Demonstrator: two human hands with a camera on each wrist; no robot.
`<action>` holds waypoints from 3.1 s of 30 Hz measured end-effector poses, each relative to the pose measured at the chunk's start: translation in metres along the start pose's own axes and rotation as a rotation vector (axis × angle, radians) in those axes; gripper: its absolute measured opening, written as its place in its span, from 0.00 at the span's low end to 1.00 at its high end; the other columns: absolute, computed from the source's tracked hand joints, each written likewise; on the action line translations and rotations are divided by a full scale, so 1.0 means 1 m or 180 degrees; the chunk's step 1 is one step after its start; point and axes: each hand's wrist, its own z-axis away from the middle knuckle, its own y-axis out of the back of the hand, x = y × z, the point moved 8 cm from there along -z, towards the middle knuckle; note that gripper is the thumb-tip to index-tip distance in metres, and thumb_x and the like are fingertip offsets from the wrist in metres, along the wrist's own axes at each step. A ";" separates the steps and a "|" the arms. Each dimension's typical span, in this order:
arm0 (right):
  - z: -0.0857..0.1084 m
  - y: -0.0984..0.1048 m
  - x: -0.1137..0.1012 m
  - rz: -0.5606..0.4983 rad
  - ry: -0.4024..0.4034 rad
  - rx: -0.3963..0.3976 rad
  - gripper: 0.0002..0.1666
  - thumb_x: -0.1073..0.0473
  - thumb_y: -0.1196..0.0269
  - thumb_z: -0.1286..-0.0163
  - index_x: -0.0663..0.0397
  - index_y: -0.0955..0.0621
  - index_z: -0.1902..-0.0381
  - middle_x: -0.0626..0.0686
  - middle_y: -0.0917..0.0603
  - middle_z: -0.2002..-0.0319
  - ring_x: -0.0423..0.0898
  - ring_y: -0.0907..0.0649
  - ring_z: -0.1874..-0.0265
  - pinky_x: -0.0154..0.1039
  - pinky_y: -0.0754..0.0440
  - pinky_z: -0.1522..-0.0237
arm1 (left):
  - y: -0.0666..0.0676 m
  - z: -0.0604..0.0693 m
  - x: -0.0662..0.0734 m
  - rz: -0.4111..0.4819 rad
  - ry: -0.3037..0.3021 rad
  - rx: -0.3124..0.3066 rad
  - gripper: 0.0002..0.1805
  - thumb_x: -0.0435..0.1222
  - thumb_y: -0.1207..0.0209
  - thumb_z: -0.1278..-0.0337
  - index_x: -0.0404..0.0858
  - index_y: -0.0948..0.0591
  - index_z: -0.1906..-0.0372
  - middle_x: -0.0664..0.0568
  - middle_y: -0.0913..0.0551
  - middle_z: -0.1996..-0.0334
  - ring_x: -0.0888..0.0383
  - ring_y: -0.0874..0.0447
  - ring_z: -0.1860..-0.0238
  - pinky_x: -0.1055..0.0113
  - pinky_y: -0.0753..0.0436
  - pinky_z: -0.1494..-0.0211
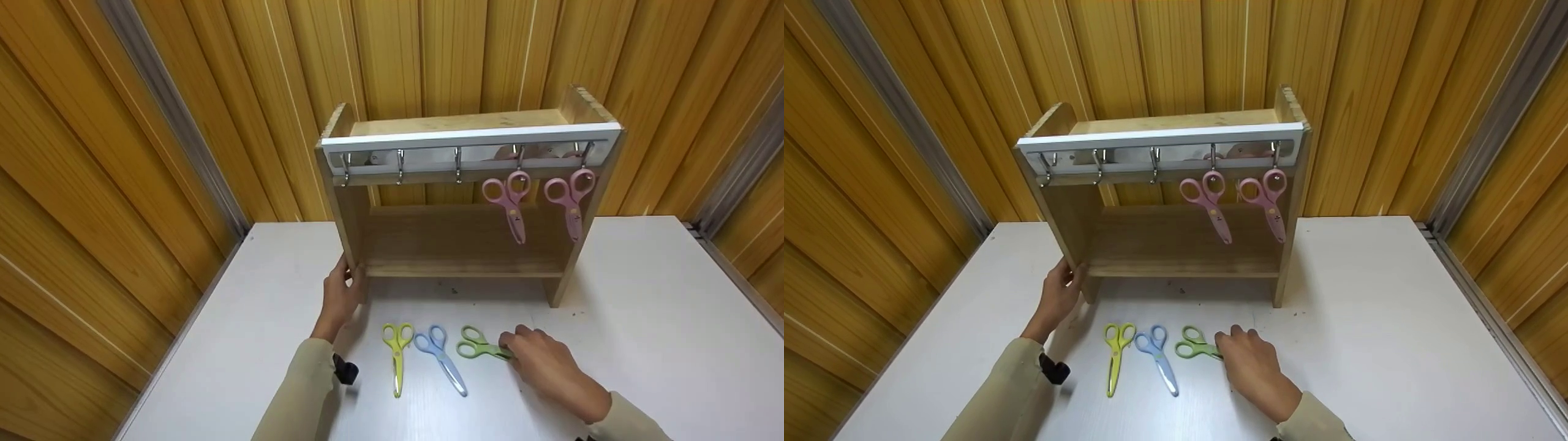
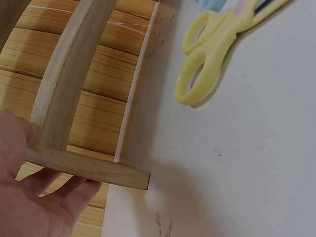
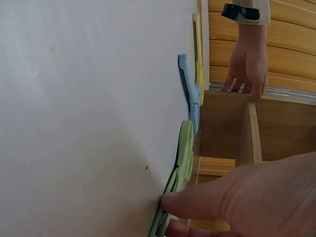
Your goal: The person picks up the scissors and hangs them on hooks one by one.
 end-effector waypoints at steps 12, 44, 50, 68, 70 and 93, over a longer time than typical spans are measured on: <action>0.000 0.000 0.001 -0.0051 -0.0070 -0.0075 0.13 0.73 0.28 0.45 0.53 0.14 0.65 0.48 0.24 0.75 0.49 0.23 0.75 0.46 0.25 0.80 | 0.000 0.000 -0.001 0.0015 0.0112 -0.0023 0.30 0.38 0.48 0.20 0.41 0.38 0.20 0.42 0.27 0.28 0.43 0.22 0.34 0.51 0.20 0.34; -0.001 0.001 0.004 -0.0381 -0.0155 -0.0047 0.14 0.76 0.28 0.45 0.52 0.15 0.70 0.46 0.22 0.74 0.46 0.21 0.71 0.48 0.19 0.72 | 0.000 -0.001 0.002 -0.0053 -0.0019 0.0010 0.29 0.36 0.48 0.21 0.37 0.36 0.22 0.40 0.25 0.31 0.44 0.19 0.37 0.51 0.20 0.34; 0.000 0.001 0.004 -0.0452 -0.0160 -0.0079 0.14 0.74 0.28 0.43 0.49 0.17 0.72 0.44 0.21 0.75 0.42 0.22 0.73 0.46 0.21 0.74 | 0.000 -0.001 0.003 -0.0082 -0.0054 0.0023 0.29 0.35 0.48 0.21 0.37 0.36 0.22 0.40 0.24 0.31 0.43 0.19 0.37 0.51 0.19 0.35; -0.012 0.059 -0.019 -0.0191 0.0427 0.0370 0.14 0.72 0.25 0.44 0.47 0.16 0.69 0.41 0.20 0.72 0.42 0.20 0.69 0.41 0.20 0.70 | 0.000 0.001 -0.003 -0.0062 0.0079 0.0036 0.30 0.36 0.48 0.21 0.39 0.37 0.20 0.43 0.26 0.29 0.47 0.21 0.35 0.54 0.21 0.33; -0.013 0.069 -0.022 -0.0216 0.0481 0.0513 0.15 0.72 0.25 0.43 0.47 0.15 0.68 0.41 0.19 0.71 0.42 0.20 0.68 0.42 0.18 0.69 | 0.000 0.000 -0.003 -0.0047 0.0088 0.0033 0.30 0.36 0.48 0.21 0.39 0.38 0.20 0.43 0.26 0.29 0.47 0.21 0.35 0.54 0.21 0.33; -0.039 0.133 -0.049 -0.1217 0.0694 0.1658 0.15 0.74 0.25 0.43 0.57 0.13 0.58 0.49 0.14 0.64 0.40 0.17 0.66 0.39 0.11 0.63 | -0.003 0.000 -0.002 -0.0055 0.0047 0.0058 0.29 0.37 0.48 0.20 0.39 0.37 0.21 0.43 0.25 0.30 0.47 0.19 0.37 0.54 0.19 0.35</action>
